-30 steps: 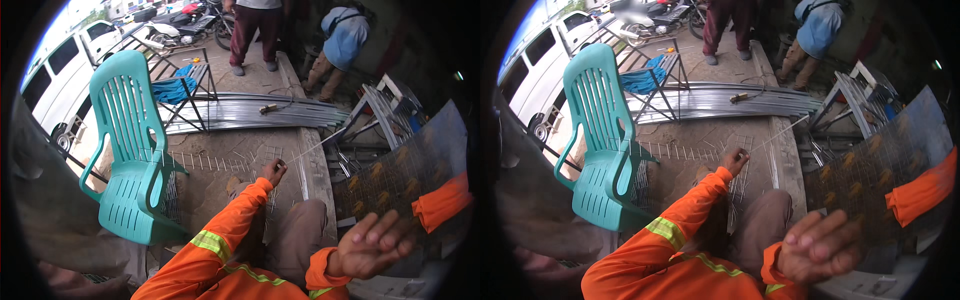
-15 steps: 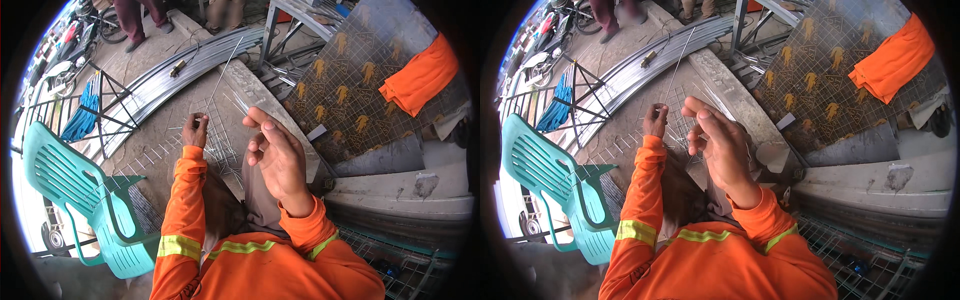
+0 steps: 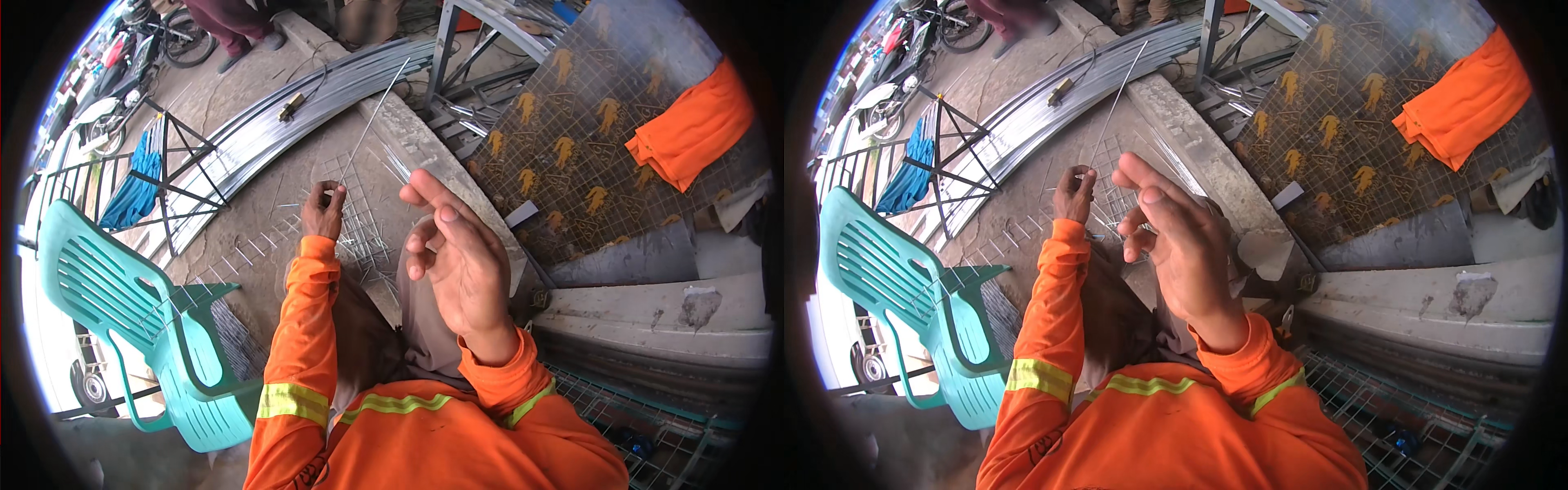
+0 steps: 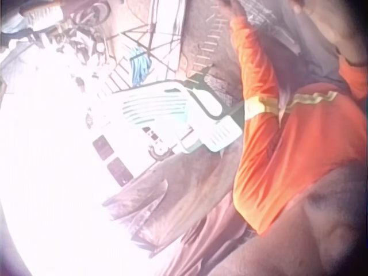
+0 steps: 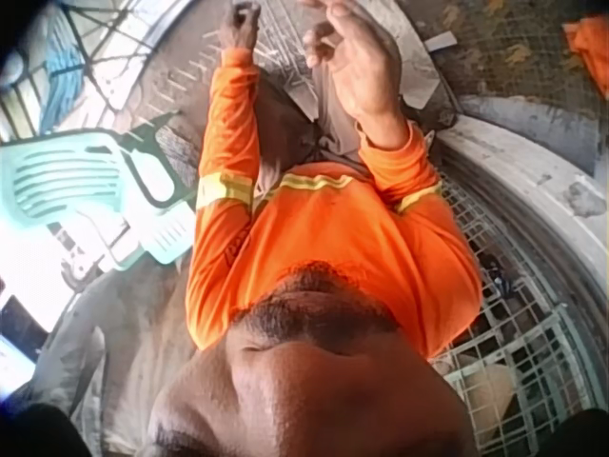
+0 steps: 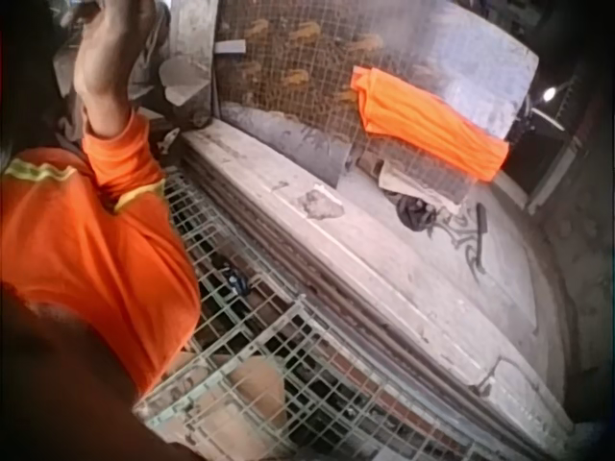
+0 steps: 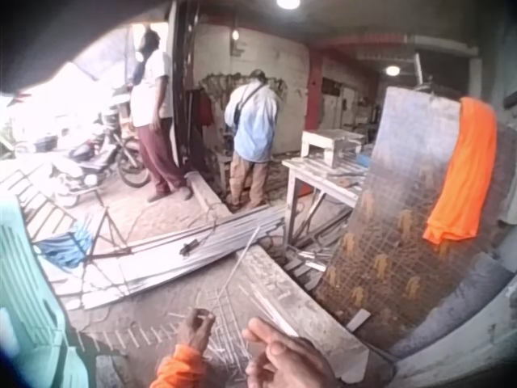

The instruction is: Straightening and preparing metal wires or rods using a hammer on a concrete ledge.

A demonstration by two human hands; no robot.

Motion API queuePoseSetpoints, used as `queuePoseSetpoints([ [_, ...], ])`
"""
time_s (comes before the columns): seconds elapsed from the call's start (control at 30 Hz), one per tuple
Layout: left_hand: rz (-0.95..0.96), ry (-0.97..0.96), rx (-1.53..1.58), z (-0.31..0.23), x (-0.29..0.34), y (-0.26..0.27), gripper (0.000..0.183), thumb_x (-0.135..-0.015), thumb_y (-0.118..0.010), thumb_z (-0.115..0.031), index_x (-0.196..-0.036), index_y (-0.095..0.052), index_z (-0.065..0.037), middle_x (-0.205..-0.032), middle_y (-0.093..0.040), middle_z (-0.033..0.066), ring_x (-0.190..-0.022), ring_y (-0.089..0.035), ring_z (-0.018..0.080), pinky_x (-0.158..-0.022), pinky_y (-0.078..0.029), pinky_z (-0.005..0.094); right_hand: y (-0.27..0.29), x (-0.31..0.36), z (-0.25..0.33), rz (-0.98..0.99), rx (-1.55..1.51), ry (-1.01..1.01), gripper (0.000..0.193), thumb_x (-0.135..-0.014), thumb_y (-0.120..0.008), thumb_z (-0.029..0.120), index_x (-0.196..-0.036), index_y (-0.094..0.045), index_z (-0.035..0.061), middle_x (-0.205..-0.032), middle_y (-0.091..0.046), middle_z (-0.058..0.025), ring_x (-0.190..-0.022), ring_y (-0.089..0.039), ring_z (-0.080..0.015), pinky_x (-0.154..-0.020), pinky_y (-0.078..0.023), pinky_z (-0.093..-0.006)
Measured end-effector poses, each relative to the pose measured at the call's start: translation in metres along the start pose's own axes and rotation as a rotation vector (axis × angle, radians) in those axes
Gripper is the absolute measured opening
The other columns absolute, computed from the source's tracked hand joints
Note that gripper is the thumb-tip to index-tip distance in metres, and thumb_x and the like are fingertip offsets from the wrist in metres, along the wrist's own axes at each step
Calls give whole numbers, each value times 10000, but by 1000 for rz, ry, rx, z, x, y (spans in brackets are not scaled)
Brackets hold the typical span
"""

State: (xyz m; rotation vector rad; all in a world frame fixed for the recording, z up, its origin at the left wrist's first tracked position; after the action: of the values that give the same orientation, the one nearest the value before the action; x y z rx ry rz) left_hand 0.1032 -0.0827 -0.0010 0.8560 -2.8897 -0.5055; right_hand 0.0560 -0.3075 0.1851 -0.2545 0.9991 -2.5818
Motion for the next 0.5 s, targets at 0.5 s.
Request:
queuePoseSetpoints([
  [0.5, 0, 30, -11, -3, 3, 4, 260, -868, -653, -319, -953, -627, -74, -621, -564, 37, -573, -502, 110, -546, -406, 275, -7, 5, -3, 83, 190, 109, 451, -976, -460, 155, -1370, -398, -57, -1291, -513, -165, -851, -564, -107, -622, -486, -235],
])
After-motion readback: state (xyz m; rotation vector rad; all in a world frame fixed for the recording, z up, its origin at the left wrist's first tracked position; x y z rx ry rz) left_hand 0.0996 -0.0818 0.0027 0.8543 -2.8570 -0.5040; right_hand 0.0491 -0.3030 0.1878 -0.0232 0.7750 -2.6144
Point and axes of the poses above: each hand's wrist, its own x-axis away from the middle knuckle, its own y-axis out of the back of the hand, z = x × y, the point moved 1 cm from there along -x, towards the middle knuckle
